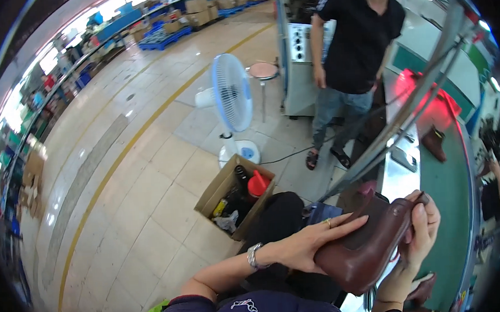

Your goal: The person is finishing a leather shoe by trimming excess material with scissors and using pliers to adjust the sole.

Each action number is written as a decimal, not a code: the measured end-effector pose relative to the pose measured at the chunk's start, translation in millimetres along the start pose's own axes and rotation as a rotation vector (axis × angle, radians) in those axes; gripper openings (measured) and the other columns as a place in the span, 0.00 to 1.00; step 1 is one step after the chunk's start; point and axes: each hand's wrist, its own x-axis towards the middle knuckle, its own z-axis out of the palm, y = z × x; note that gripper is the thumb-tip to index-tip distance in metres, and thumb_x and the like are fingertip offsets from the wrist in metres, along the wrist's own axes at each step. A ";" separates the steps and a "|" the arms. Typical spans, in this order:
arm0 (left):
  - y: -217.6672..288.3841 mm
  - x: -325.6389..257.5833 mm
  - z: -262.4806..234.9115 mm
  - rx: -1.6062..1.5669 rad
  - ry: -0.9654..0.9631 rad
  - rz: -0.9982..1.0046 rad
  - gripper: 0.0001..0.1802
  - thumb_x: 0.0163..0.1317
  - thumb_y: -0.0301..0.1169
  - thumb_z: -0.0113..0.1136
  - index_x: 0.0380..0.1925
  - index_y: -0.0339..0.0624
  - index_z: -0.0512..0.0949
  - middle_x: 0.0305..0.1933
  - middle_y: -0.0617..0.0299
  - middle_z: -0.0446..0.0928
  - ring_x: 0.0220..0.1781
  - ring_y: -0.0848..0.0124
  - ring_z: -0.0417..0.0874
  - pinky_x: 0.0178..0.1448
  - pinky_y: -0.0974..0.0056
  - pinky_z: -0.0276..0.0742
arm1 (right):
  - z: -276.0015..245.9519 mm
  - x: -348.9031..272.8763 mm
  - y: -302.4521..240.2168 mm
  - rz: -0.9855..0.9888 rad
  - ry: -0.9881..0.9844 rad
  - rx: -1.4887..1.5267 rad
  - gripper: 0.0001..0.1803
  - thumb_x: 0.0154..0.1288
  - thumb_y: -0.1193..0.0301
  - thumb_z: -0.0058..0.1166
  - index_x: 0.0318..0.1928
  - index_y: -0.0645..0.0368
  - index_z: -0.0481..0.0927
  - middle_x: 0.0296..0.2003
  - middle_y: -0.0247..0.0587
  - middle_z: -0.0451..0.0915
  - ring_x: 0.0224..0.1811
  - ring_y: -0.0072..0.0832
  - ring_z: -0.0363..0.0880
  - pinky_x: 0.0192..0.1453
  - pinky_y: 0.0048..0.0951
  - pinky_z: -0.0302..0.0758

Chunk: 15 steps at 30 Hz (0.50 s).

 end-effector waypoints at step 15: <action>-66.5 -87.7 -23.7 -0.029 0.516 -0.182 0.60 0.49 0.32 0.74 0.76 0.53 0.42 0.67 0.49 0.64 0.65 0.59 0.67 0.71 0.59 0.59 | 92.8 -47.0 99.7 0.114 -0.412 -0.479 0.53 0.49 0.60 0.73 0.71 0.63 0.57 0.63 0.53 0.69 0.62 0.41 0.73 0.64 0.38 0.70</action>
